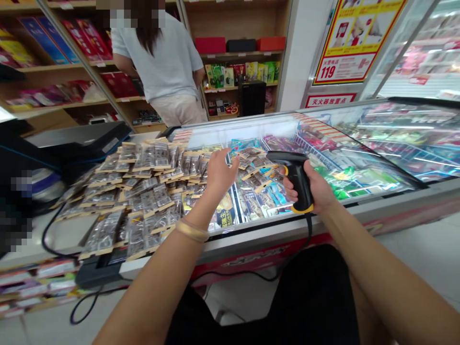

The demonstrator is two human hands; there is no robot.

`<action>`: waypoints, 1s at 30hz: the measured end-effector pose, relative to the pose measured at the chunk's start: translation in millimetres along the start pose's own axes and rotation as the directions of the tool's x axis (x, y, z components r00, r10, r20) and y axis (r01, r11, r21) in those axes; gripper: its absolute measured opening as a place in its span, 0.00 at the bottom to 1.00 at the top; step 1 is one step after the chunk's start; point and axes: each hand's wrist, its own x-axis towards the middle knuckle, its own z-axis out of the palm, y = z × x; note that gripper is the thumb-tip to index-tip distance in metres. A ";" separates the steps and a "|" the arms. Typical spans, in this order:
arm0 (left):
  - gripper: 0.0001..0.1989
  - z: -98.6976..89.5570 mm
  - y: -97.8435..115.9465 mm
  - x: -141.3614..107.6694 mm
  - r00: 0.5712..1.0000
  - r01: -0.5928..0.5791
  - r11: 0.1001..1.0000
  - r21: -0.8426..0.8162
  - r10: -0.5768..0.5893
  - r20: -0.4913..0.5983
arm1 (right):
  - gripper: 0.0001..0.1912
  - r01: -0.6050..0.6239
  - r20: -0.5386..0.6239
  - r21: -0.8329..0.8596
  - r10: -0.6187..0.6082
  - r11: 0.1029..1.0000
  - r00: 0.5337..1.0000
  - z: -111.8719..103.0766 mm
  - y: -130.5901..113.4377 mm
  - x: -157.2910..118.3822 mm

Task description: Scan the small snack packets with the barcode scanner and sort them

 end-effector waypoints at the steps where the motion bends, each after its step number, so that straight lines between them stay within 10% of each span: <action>1: 0.21 5.3 0.2 2.5 0.998 0.060 0.998 0.016 -0.060 0.027 | 0.32 -0.002 -0.007 0.003 0.002 1.000 1.000 -1.1 1.7 -0.9; 9: 0.13 29.7 -10.0 7.1 0.937 0.348 0.902 -0.256 -0.327 0.122 | 0.32 -0.069 -0.075 -0.051 0.065 0.996 0.995 -3.4 9.6 -1.7; 16: 0.08 12.9 -1.3 0.2 0.774 0.616 0.363 -0.700 -0.447 0.449 | 0.36 -0.077 -0.064 -0.060 0.073 0.995 0.995 0.1 12.2 -4.7; 21: 0.06 -7.1 -2.4 1.5 0.707 0.706 0.246 -0.664 -0.297 0.642 | 0.32 -0.070 -0.063 -0.054 0.066 0.996 0.996 -0.2 11.8 -7.1; 30: 0.19 11.6 -3.1 -4.5 0.972 0.227 0.592 -0.774 -0.191 0.139 | 0.31 -0.043 -0.052 -0.048 0.041 0.998 0.998 -3.9 14.1 -9.0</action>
